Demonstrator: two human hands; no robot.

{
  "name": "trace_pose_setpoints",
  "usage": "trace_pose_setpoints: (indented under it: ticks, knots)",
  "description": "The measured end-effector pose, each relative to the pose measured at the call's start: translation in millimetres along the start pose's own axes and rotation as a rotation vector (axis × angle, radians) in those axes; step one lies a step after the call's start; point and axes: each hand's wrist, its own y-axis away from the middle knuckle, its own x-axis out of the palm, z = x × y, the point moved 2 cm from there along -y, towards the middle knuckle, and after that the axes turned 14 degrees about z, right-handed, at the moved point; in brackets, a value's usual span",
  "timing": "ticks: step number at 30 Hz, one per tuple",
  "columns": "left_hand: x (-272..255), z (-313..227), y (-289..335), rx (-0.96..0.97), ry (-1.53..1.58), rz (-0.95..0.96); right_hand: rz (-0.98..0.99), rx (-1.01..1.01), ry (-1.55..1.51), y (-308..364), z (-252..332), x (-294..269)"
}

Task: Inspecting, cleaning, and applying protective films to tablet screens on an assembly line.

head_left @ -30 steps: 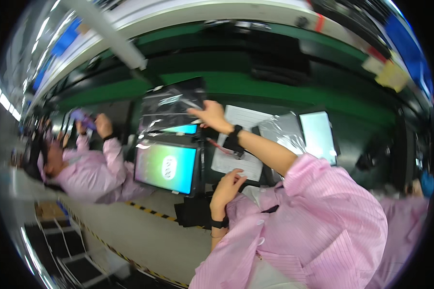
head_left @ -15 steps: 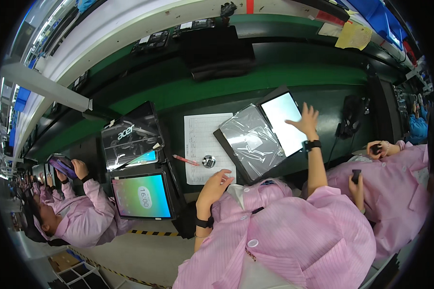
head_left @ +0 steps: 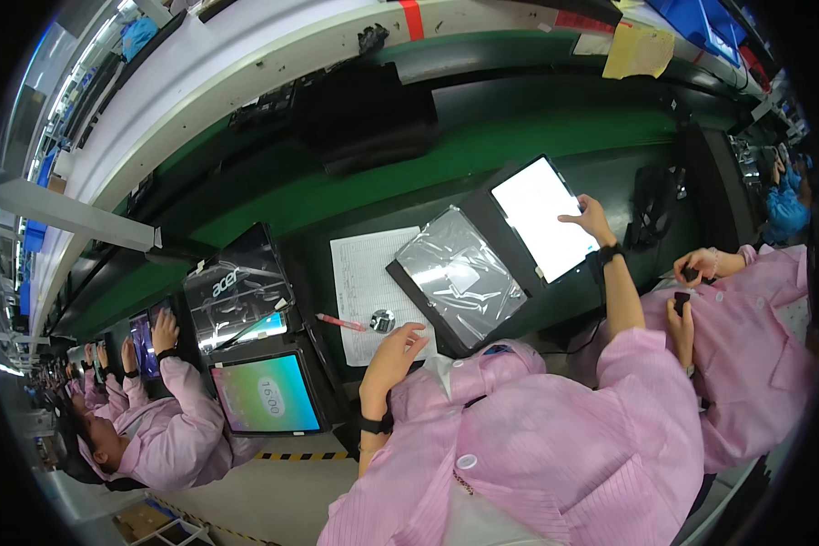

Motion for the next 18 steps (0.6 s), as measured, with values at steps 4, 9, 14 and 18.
trace_pose_setpoints:
  ticks: [4,9,14,18]
  knots:
    - [-23,-65,13,0.240,0.004,-0.248,-0.323,-0.131,0.175,71,158,11]
    - [-63,-174,-3,0.657,-0.354,-0.639,-0.466,-0.340,-0.015,151,274,56]
    - [-65,-183,-1,0.905,-0.275,-0.699,-0.409,-0.568,-0.015,176,323,81]
    - [-67,-180,13,0.946,-0.253,-0.807,-0.404,-0.581,-0.100,182,333,88]
